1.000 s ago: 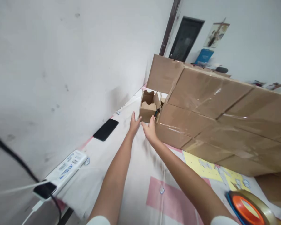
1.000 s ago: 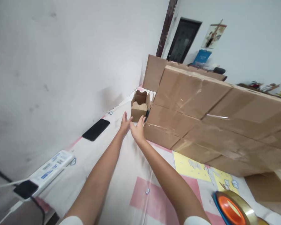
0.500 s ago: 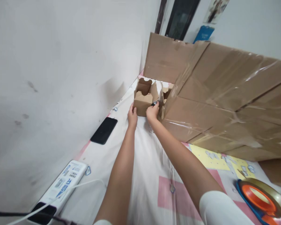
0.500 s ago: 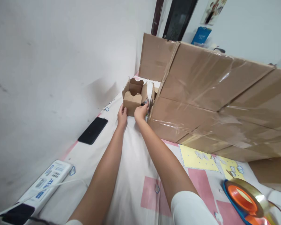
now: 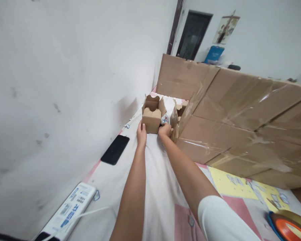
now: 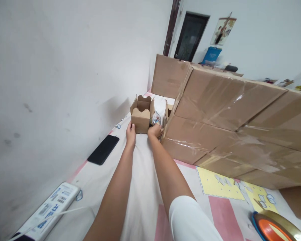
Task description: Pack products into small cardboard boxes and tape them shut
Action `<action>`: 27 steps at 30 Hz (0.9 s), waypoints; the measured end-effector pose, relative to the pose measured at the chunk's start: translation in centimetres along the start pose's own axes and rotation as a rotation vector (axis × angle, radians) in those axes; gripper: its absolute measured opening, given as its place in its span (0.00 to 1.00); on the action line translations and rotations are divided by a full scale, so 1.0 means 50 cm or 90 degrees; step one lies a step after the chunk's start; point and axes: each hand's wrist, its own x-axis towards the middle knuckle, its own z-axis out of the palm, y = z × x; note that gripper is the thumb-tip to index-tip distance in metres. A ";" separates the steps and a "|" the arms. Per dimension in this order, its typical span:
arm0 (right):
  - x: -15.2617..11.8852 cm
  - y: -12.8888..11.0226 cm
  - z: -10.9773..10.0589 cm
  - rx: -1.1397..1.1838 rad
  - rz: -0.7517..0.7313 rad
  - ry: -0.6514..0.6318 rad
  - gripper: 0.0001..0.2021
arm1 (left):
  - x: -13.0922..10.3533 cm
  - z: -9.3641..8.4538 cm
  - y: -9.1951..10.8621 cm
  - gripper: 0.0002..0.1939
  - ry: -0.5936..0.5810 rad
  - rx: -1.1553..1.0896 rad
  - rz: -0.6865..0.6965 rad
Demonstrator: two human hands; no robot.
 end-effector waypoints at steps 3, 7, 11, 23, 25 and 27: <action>-0.013 -0.013 0.005 0.080 0.003 0.032 0.18 | 0.002 -0.009 0.007 0.25 0.053 0.008 0.018; -0.039 -0.048 0.007 0.197 -0.064 0.030 0.18 | 0.004 -0.026 0.018 0.26 0.134 0.004 0.055; -0.094 -0.071 -0.023 0.280 -0.127 0.038 0.18 | 0.001 -0.038 0.044 0.26 0.250 -0.031 0.090; -0.406 0.054 -0.304 0.450 -0.489 -0.065 0.16 | -0.222 -0.199 0.260 0.20 0.364 -0.172 0.097; -0.454 0.096 -0.334 0.427 -0.543 -0.066 0.17 | -0.289 -0.230 0.283 0.18 0.355 -0.199 0.066; -0.502 0.146 -0.367 0.375 -0.593 -0.054 0.18 | -0.357 -0.243 0.298 0.18 0.330 -0.232 0.028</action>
